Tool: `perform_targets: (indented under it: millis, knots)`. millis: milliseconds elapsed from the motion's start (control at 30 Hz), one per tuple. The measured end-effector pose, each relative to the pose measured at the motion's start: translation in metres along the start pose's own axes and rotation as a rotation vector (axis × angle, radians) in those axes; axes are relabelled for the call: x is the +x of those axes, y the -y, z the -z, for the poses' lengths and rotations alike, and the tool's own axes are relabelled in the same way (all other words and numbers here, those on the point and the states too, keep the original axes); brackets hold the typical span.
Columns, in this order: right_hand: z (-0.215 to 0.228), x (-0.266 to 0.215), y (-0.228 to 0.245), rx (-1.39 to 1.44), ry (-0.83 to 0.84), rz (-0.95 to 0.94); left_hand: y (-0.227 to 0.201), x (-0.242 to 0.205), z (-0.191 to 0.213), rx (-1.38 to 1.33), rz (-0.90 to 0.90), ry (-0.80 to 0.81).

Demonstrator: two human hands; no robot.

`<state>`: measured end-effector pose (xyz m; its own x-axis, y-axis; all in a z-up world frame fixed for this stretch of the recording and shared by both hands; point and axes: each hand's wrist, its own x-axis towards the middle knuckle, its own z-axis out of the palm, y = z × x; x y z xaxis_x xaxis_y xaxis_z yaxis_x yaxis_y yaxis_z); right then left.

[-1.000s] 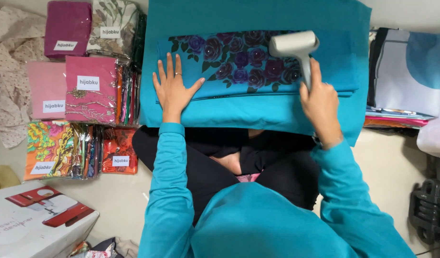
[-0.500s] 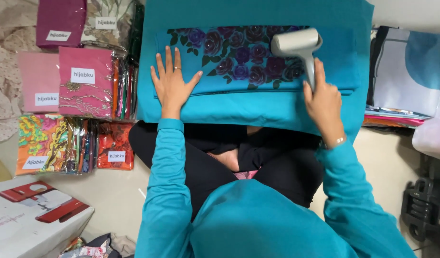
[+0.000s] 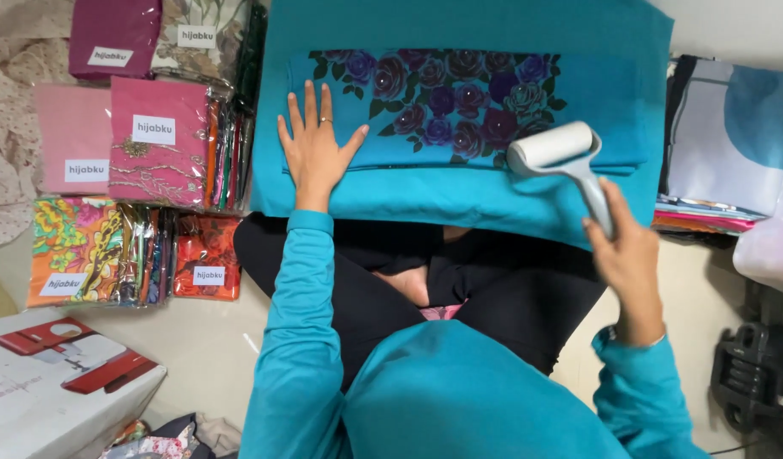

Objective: The person folds colorful fabrics and slides them into clear plastic sleeves, attaches stickers to the packaging, and uses a lint roller to remove debris from a large blue textile spread on the floor.

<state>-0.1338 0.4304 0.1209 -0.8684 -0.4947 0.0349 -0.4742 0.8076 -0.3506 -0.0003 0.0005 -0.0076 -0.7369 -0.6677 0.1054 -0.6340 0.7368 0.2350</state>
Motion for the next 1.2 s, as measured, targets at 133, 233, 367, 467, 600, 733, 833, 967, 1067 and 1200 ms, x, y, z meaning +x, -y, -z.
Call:
perform_targets:
  millis: [133,233,367,467,600,733,833,967,1067,1200]
  knots:
    - [-0.007,0.039,0.026,0.301,-0.069,0.245,0.000,0.002,0.003,0.020,0.011,-0.027]
    - [-0.037,0.073,0.067,0.260,-0.020,0.390,-0.003,-0.002,0.005,0.015,0.023,-0.065]
    - [-0.075,0.113,0.140,0.065,-0.006,0.567,-0.004,-0.001,0.005,0.029,0.015,-0.096]
    - [-0.115,0.144,0.168,0.020,-0.021,0.561,-0.003,-0.002,0.002,0.033,0.010,-0.144]
    - [-0.111,0.134,0.173,0.066,-0.030,0.554,-0.004,0.000,0.003,0.008,0.029,-0.105]
    - [-0.086,0.086,0.141,0.001,-0.049,0.568,-0.003,0.000,0.002,0.050,0.025,-0.130]
    - [-0.068,0.050,0.113,-0.017,-0.041,0.518,-0.005,-0.001,0.001,0.051,0.017,-0.138]
    - [-0.072,0.052,0.060,-0.094,0.041,0.344,0.005,0.002,-0.017,0.011,-0.022,-0.179]
    - [-0.067,0.091,0.021,-0.096,-0.034,0.227,0.003,0.000,-0.012,-0.013,-0.037,-0.192]
    - [-0.067,0.114,0.012,-0.053,-0.107,0.155,0.002,-0.002,-0.004,-0.038,-0.046,-0.141]
